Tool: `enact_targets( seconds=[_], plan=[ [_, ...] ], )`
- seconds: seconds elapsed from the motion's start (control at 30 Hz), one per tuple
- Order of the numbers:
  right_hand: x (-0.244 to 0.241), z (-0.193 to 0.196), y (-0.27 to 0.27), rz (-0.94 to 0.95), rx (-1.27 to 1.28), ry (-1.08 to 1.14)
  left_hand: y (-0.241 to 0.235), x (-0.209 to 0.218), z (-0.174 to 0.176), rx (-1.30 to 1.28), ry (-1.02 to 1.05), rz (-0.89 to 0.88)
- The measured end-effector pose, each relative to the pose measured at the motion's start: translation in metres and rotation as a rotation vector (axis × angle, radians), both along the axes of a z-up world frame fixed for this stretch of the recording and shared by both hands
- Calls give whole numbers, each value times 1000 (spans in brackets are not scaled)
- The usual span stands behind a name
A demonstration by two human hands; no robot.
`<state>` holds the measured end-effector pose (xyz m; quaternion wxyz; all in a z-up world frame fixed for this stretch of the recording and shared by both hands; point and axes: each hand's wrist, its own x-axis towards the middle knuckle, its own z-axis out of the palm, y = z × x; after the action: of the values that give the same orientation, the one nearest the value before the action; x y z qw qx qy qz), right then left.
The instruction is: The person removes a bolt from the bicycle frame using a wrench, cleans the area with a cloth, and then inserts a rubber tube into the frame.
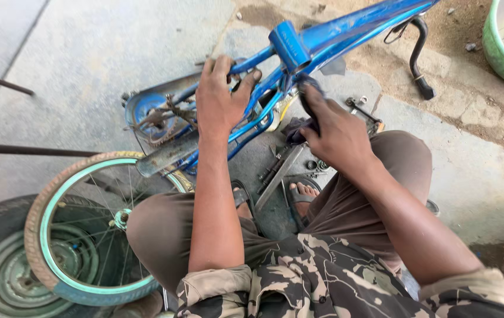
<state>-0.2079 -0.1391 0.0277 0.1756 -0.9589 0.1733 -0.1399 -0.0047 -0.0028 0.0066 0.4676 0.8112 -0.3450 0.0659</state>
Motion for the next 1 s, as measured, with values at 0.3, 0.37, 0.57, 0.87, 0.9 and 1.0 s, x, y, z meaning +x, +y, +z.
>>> enact_targets(
  seconds=[0.3,0.37,0.57,0.87,0.9,1.0],
  plan=[
    [90,-5,-27,-168,-11,204,-1,-2,4,-5,-31,-4],
    [73,-1,-18,-91,36,54,-2,-1,7,1,12,-10],
    [34,8,-8,-174,123,340,-2,-1,4,19,-38,0],
    [47,-19,-27,-54,57,155,0,8,-13,23,-105,-20],
    [28,-8,-31,-89,103,302,-1,9,-15,-33,-84,-41],
    [-13,14,-63,-21,-90,400,0,9,-18,-82,-64,-45]
  ],
)
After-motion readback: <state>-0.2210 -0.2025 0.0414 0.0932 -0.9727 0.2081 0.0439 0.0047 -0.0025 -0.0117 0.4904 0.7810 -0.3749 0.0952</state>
